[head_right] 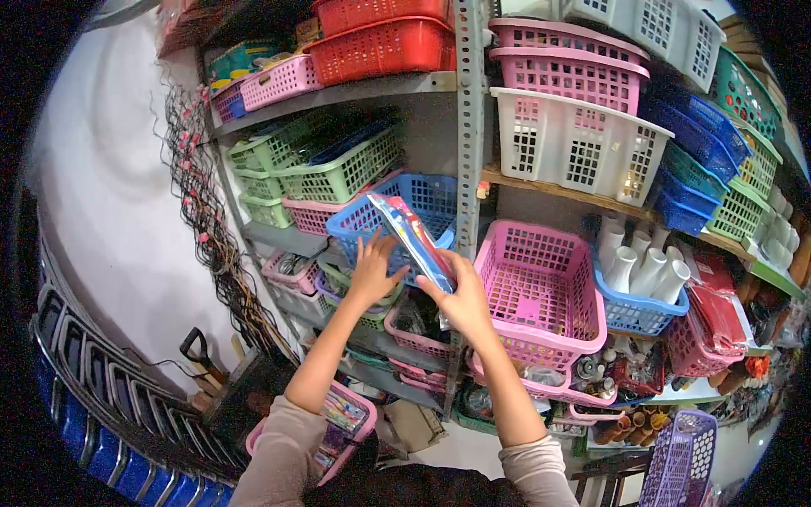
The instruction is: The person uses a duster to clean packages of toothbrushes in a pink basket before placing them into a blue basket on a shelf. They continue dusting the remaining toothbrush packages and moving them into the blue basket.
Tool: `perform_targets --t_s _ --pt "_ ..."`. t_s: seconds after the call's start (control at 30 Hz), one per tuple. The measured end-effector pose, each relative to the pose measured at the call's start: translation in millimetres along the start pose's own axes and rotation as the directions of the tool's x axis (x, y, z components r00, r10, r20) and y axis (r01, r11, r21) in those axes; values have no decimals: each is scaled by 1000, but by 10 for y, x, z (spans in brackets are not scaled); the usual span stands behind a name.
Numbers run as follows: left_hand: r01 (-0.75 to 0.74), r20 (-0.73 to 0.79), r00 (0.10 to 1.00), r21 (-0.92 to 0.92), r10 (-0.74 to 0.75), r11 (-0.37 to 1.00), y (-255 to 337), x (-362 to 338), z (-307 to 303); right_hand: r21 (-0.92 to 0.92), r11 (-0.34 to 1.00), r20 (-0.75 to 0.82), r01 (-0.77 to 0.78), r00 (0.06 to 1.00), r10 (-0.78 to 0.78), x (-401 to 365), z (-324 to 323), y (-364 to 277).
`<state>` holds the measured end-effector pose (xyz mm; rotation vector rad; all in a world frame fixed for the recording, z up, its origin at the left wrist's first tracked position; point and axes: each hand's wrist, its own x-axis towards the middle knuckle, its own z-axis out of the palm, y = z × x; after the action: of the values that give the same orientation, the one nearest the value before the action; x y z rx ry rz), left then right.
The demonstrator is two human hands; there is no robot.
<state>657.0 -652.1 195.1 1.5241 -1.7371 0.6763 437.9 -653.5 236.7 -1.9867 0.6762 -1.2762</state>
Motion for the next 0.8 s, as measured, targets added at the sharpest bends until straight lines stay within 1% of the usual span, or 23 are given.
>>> perform_targets --t_s 0.03,0.07,0.13,0.17,0.23,0.27,0.33,0.37,0.4,0.47,0.5,0.53,0.57,0.6,0.67,0.7,0.73,0.8 --pt "-46 46 998 125 41 991 -28 47 -12 -63 998 9 -11 1000 12 24 -42 -48" --pt "-52 44 998 121 46 991 -41 73 -20 -66 998 3 -12 1000 12 50 -73 -80" --pt "-43 169 985 120 22 992 -65 96 -53 -63 998 40 -26 999 28 100 -111 -115" --pt "-44 168 986 119 23 992 -72 78 -67 -85 996 31 -5 999 8 122 -121 -108" --pt "-111 83 991 61 106 992 -53 -53 -83 -112 994 25 14 1000 -11 166 -139 -80" --pt "-109 81 991 59 104 992 -38 -129 -126 -137 990 19 33 999 -31 196 -143 -85" --pt "-65 165 985 44 57 997 -27 -363 -245 -121 993 46 1 999 5 246 -140 -147" --pt "-87 105 991 29 83 996 -15 -488 -277 -162 986 54 29 998 -21 279 -127 -157" --pt "-79 105 992 35 75 996 -6 -602 -321 -202 978 64 59 997 -47 320 -107 -164" --pt "-94 81 992 17 92 995 25 -796 -456 -180 983 114 46 993 -26 433 -4 -124" --pt "-107 31 994 15 107 994 28 -877 -485 -239 966 138 99 988 -67 491 67 -97" --pt "-95 30 995 24 94 995 41 -956 -537 -296 943 165 154 980 -108 536 130 -99" --pt "-92 41 995 16 91 996 57 -1022 -601 -350 925 240 151 968 -67 567 186 -151" --pt "-89 52 995 9 88 996 59 -1089 -648 -343 926 253 161 965 -74 612 262 -160" --pt "-88 29 996 14 88 996 32 -1218 -707 -486 833 414 264 909 -47 725 445 -105" --pt "-87 35 996 -15 87 996 23 -1270 -731 -493 820 492 290 870 -12 802 536 -44" --pt "-86 42 995 -43 88 995 15 -1318 -755 -487 821 500 299 866 -19 874 638 33" --pt "-77 47 996 -32 79 997 -7 -1397 -800 -612 685 607 396 790 87 1002 847 163"
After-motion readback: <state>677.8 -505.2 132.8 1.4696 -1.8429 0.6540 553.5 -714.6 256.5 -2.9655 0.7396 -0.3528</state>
